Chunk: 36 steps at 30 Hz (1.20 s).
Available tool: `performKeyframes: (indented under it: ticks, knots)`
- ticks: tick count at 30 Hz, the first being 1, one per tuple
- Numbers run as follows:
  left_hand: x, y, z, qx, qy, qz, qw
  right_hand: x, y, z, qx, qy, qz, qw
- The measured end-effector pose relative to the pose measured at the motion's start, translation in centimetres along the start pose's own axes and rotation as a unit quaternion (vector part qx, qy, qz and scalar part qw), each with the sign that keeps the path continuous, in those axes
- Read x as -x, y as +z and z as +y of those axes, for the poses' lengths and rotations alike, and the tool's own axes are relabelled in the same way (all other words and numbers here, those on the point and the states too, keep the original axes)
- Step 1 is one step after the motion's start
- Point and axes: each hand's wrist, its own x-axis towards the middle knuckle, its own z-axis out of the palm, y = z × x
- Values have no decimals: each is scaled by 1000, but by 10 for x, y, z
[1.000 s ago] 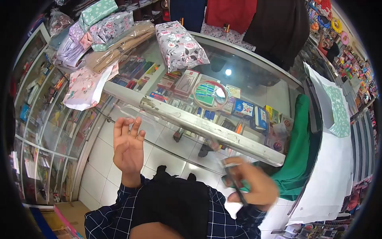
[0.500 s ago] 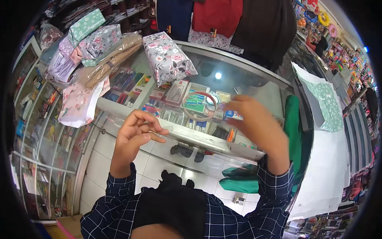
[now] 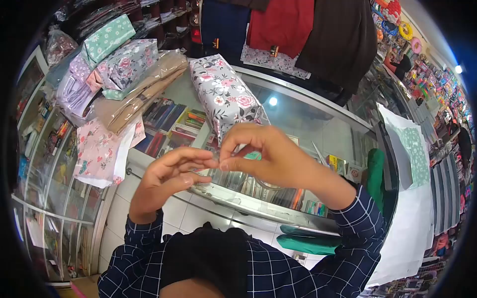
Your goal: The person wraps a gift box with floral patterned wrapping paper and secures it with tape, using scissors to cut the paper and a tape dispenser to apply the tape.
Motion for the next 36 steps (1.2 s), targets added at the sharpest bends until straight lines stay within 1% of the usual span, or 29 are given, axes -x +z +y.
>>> performKeyframes:
  ticks: [1, 2, 3, 4, 5, 7, 8, 9, 10, 12, 13, 14, 15, 16, 17, 18, 19, 20, 21, 23, 24, 28, 31, 34, 36]
  knots:
    - [-2, 0, 5, 8, 5, 4, 1000, -2, -8, -5, -32, -4, 4, 999]
    - [-5, 1, 7, -56, 47, 52, 996, -3, -16, -9, -65, -8, 9, 998]
    - [-16, -5, 6, -70, 108, 132, 983, -3, -25, -14, -97, -15, 14, 995]
    - [-29, -14, 7, -85, 171, 211, 959, -3, -37, -21, -112, -8, 45, 993]
    - [-38, -21, 12, -148, 191, 225, 944, -3, -50, -24, -128, -2, 76, 989]
    - [-54, -30, 24, -275, 225, 248, 901, -10, -75, -11, -60, 4, 111, 992]
    - [-66, -33, 27, -365, 228, 191, 882, -14, -87, 1, -59, 33, 107, 992]
    - [-80, -36, 29, -449, 230, 133, 853, -20, -94, 18, -76, 40, 99, 991]
    - [-94, -39, 30, -528, 229, 75, 815, -25, -100, 38, -91, 45, 90, 991]
    - [-127, -44, 22, -547, 234, 30, 803, -30, -106, 67, -134, 62, 71, 986]
    - [-144, -50, 16, -558, 236, 8, 796, -31, -108, 72, -175, 93, 60, 978]
    - [-158, -62, 9, -585, 241, -24, 774, -31, -108, 77, -217, 125, 50, 967]
    - [-163, -65, 5, -595, 226, -38, 770, -31, -107, 81, -259, 157, 40, 952]
    - [-168, -67, 1, -606, 211, -54, 765, -30, -106, 77, -272, 188, 51, 942]
    - [-174, -71, -3, -615, 197, -70, 760, -29, -109, 78, -277, 206, 32, 938]
    - [-175, -68, -4, -600, 166, -100, 776, -30, -113, 81, -282, 223, 15, 933]
    - [-175, -69, -7, -594, 155, -98, 784, -30, -116, 83, -288, 239, -1, 927]
    - [-174, -69, -11, -586, 142, -96, 792, -31, -114, 83, -291, 257, 14, 922]
    - [-172, -69, -15, -577, 128, -94, 801, -32, -114, 86, -289, 261, 9, 921]
    - [-171, -69, -17, -565, 140, -80, 809, -34, -113, 91, -285, 270, 0, 920]
    - [-171, -69, -18, -563, 139, -75, 811, -36, -109, 91, -284, 279, 17, 917]
    - [-171, -65, -20, -536, 136, -55, 832, -47, -106, 89, -228, 293, -4, 928]
    - [-170, -65, -20, -536, 141, -51, 831, -54, -108, 83, -202, 316, -11, 927]
    - [-170, -68, -20, -542, 142, -58, 827, -60, -111, 81, -158, 328, -39, 930]
    - [-170, -65, -17, -490, 113, -44, 864, -64, -112, 78, -131, 333, -60, 932]
